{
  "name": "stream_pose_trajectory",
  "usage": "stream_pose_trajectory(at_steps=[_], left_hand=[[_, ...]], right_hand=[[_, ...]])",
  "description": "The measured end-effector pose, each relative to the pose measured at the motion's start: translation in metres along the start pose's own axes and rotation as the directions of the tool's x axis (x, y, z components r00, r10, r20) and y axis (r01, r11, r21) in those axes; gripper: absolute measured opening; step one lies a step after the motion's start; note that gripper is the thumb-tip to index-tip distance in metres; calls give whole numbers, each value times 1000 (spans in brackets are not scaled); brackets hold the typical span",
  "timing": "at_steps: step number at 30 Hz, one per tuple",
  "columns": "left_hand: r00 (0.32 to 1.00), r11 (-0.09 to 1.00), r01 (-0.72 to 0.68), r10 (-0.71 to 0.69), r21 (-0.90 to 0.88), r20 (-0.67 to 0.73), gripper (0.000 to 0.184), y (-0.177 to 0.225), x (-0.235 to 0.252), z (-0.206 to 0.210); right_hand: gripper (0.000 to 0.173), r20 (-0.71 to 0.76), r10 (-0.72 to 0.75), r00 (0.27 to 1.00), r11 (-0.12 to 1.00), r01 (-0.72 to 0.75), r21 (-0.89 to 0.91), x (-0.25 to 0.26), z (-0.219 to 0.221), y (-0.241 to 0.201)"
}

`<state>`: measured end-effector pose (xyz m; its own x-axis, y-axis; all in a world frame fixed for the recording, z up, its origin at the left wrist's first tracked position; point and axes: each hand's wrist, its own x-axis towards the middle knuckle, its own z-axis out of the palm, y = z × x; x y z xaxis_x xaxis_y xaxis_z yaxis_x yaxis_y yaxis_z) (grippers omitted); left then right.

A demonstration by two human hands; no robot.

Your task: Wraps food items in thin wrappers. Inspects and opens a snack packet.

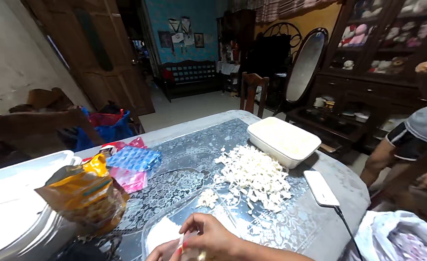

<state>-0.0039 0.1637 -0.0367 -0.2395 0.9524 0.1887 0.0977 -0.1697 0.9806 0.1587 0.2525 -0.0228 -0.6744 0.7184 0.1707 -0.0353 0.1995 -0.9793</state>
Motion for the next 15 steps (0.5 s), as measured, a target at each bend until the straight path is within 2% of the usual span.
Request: stream_pose_trajectory(at_steps=[3, 7, 9, 12, 15], left_hand=[[998, 998, 60, -60, 29, -24, 13, 5, -3, -2], [996, 998, 34, -30, 49, -83, 13, 11, -5, -2], [999, 999, 16, -14, 44, -51, 13, 11, -6, -1], [1000, 999, 2, -1, 48, -29, 13, 6, -7, 2], [994, 998, 63, -62, 7, -89, 15, 6, -3, 1]], right_hand=[[23, 6, -14, 1000, 999, 15, -31, 0, -3, -1], [17, -113, -4, 994, 1000, 1, -22, 2, -10, -12], [22, -77, -29, 997, 999, 25, -42, 1, -10, -11], [23, 7, -24, 1000, 982, 25, -185, -2, 0, -6], [25, -26, -20, 999, 981, 15, -194, -3, 5, -4]])
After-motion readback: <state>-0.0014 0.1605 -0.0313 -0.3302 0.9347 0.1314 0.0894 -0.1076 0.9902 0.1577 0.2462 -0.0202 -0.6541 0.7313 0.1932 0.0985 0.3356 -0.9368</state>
